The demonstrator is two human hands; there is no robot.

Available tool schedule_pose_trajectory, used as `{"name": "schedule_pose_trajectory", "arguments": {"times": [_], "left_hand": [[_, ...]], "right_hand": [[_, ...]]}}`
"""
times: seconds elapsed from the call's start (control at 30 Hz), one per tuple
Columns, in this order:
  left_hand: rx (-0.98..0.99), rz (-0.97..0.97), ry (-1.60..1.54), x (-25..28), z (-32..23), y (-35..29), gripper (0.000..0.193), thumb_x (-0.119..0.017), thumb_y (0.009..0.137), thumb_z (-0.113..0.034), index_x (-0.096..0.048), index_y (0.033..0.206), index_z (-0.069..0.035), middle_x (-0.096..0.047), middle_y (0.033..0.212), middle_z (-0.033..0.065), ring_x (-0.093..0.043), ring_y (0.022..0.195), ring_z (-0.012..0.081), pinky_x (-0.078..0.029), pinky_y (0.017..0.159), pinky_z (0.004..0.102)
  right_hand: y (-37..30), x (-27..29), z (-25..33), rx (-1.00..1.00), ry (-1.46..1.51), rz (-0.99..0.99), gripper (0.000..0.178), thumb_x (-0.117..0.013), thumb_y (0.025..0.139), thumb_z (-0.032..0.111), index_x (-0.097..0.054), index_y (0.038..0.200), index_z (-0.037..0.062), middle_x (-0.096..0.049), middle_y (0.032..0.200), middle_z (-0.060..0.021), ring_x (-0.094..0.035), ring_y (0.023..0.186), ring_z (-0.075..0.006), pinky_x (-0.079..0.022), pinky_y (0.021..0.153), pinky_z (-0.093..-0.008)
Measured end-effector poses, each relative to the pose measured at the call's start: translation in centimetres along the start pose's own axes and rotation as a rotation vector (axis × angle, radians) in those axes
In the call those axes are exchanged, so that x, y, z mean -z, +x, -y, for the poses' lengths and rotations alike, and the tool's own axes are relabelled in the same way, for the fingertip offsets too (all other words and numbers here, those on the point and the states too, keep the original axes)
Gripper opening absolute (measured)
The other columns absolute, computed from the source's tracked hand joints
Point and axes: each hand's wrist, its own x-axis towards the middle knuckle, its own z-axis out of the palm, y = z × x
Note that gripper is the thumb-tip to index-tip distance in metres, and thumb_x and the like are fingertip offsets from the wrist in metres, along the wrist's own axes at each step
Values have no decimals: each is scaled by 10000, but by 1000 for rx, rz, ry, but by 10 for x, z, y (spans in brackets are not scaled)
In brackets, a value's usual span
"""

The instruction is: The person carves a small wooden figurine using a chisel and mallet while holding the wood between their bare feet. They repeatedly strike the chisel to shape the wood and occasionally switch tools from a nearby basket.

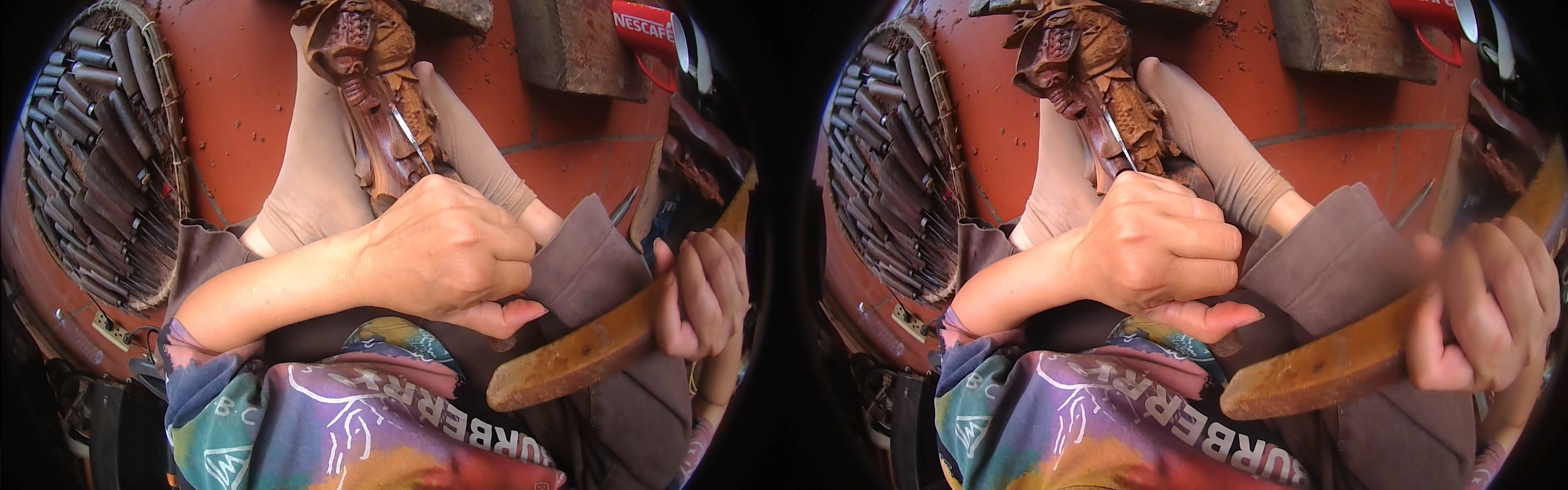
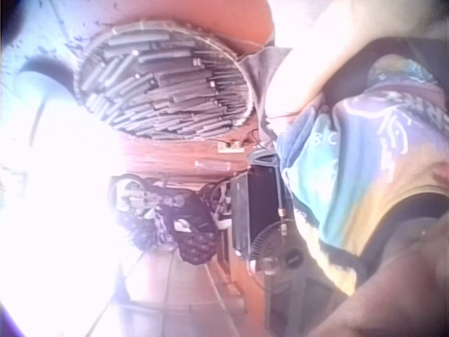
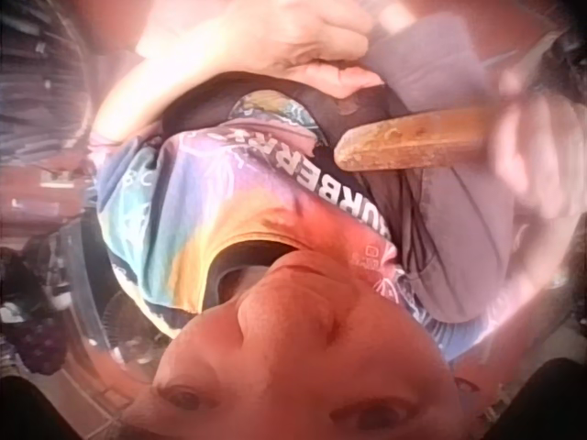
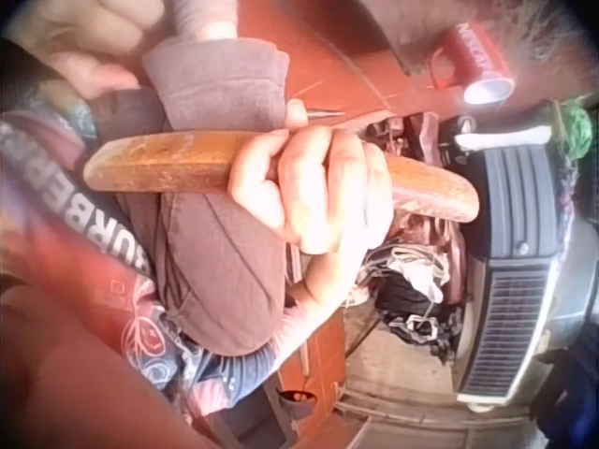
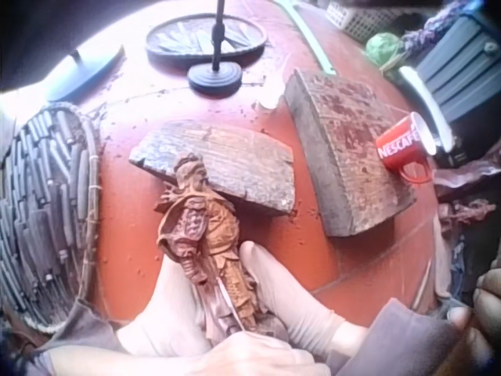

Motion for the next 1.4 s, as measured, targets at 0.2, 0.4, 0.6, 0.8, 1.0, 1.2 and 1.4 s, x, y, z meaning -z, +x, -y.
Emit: {"name": "schedule_pose_trajectory", "arguments": {"times": [0.2,0.4,0.6,0.8,1.0,1.2,1.4], "left_hand": [[-2,3,16,0,1,0,354,-807,728,-278,-515,587,-137,-452,622,-21,-503,504,146,-366,432,297],[12,12,39,-1,2,-1,355,-808,712,-274,-509,581,-136,-461,619,-18,-519,504,156,-376,436,303],[41,39,21,3,-1,1,358,-766,720,-309,-536,553,-91,-486,594,31,-559,529,224,-440,462,365],[25,6,-53,10,-2,3,378,-804,713,-273,-487,563,-132,-453,617,-13,-514,503,157,-368,429,313],[7,27,-86,13,-1,2,391,-805,725,-276,-483,560,-130,-436,607,-5,-500,490,163,-356,418,319],[-13,56,-95,21,-1,1,405,-807,725,-271,-470,553,-126,-436,601,-1,-497,482,163,-347,409,323],[-34,91,-112,26,-1,1,421,-776,734,-255,-429,531,-128,-420,585,-1,-476,461,163,-324,391,321]], "right_hand": [[-9,-10,-8,53,-32,-72,378,-759,706,-111,-513,972,-1,-610,803,-175,-604,665,-299,-525,547,-410],[-7,-23,-12,79,-29,-217,406,-718,472,-54,-538,819,54,-610,795,-151,-571,589,-270,-475,458,-358],[-8,-20,-9,39,12,-189,408,-698,478,-97,-537,817,62,-620,806,-156,-582,614,-280,-486,469,-366],[-10,-15,-12,75,-68,-194,396,-708,497,-87,-536,822,60,-620,827,-159,-593,636,-287,-501,495,-378],[-7,-15,-10,35,26,-238,322,-698,537,10,-538,813,52,-611,759,-158,-578,601,-282,-482,469,-356],[-3,-16,-9,52,7,-243,300,-714,570,-30,-548,799,69,-587,738,-128,-566,580,-250,-446,440,-330],[8,-8,-1,10,-97,-167,335,-747,619,-90,-511,775,89,-554,727,-91,-549,576,-203,-447,466,-313]]}}
